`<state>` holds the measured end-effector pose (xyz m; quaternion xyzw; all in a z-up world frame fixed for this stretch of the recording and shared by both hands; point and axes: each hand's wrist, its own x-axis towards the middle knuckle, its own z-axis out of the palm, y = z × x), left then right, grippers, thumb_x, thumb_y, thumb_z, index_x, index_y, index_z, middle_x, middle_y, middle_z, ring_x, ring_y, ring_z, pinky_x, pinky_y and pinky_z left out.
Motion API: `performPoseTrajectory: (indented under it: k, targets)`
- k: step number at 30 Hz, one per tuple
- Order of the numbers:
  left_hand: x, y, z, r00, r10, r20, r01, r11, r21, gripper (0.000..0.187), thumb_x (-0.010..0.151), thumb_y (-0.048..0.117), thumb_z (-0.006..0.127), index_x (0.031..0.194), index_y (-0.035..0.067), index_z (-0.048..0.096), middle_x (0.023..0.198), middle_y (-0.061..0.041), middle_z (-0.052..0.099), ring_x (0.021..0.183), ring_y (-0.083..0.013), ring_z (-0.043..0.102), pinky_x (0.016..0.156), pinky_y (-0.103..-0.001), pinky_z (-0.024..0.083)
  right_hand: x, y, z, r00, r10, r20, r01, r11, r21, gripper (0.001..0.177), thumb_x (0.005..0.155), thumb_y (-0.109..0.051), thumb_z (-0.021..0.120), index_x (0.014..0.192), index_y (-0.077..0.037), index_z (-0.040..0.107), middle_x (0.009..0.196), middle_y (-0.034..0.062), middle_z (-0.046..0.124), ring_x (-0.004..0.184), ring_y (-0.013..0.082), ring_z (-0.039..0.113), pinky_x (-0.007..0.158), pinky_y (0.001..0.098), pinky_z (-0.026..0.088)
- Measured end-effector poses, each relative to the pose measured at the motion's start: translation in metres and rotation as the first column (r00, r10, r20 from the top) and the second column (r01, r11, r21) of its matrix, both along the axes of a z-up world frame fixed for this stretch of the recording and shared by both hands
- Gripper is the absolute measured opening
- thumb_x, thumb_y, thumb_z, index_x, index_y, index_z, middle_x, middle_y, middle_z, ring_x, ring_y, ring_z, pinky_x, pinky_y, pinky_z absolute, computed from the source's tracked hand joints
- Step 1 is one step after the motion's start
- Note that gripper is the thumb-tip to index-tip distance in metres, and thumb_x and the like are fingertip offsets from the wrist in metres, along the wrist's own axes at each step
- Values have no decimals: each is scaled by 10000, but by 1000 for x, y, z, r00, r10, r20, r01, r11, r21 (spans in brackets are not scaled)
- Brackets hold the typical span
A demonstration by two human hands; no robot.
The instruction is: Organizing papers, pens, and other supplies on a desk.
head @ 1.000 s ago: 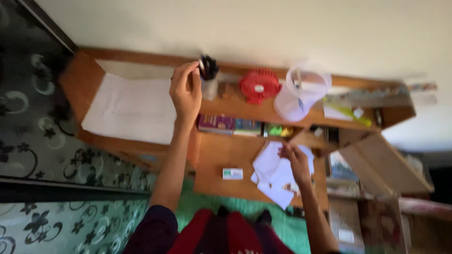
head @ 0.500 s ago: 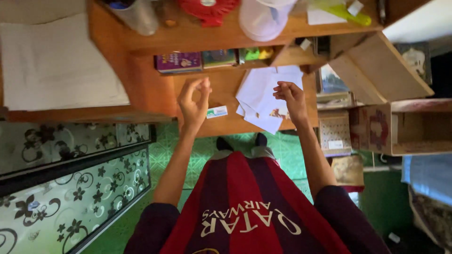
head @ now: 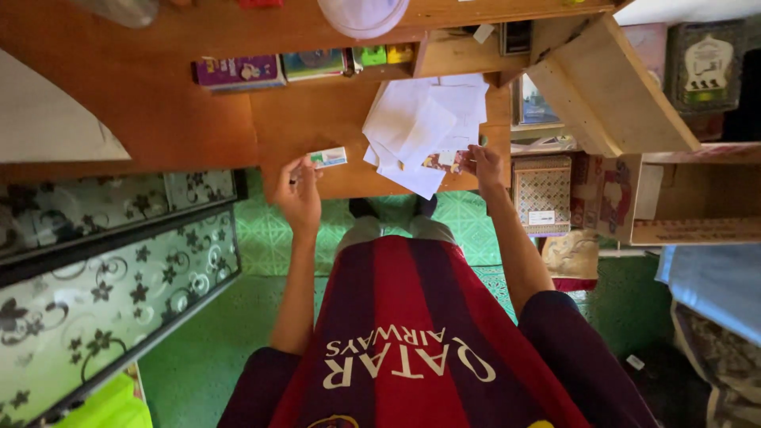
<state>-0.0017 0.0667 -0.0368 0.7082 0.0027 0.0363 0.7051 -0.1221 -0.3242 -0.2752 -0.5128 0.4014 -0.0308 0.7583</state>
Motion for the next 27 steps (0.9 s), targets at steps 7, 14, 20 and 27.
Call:
performPoseTrajectory:
  k: [7, 14, 20, 27]
  targets:
    - [-30, -36, 7, 993, 63, -98, -50, 990, 130, 222, 1037, 173, 679, 1127, -30, 682, 972, -80, 723, 839, -133, 694, 766, -284, 594, -11, -15, -47, 997, 76, 16, -76, 997, -15, 266, 1078, -182, 570, 1132, 60, 664, 928, 118, 701, 706, 179, 706, 649, 318, 605]
    - [-49, -58, 17, 998, 67, -20, -58, 949, 311, 176, 1054, 154, 681, 1082, -19, 698, 948, -73, 733, 824, -125, 693, 760, -281, 551, -26, -39, -67, 979, 133, -152, -179, 921, -346, 218, 1012, -166, 642, 1134, 9, 687, 915, 89, 743, 677, 154, 710, 607, 296, 555]
    - [-53, -71, 17, 998, 59, 5, -58, 957, 284, 167, 1061, 150, 680, 1083, -16, 691, 944, -75, 721, 836, -125, 686, 769, -280, 547, -35, -54, -61, 950, 99, -296, -272, 727, -630, 293, 919, -238, 779, 1111, -24, 725, 908, 113, 762, 768, 191, 726, 683, 352, 571]
    - [-49, -79, 24, 998, 55, -9, -50, 957, 284, 160, 1058, 142, 674, 1105, -9, 700, 918, -63, 718, 821, -121, 679, 756, -274, 545, -31, -41, -80, 935, 250, -252, -351, 758, -550, 541, 854, -277, 872, 1181, 9, 549, 1029, 139, 719, 919, 228, 690, 783, 360, 582]
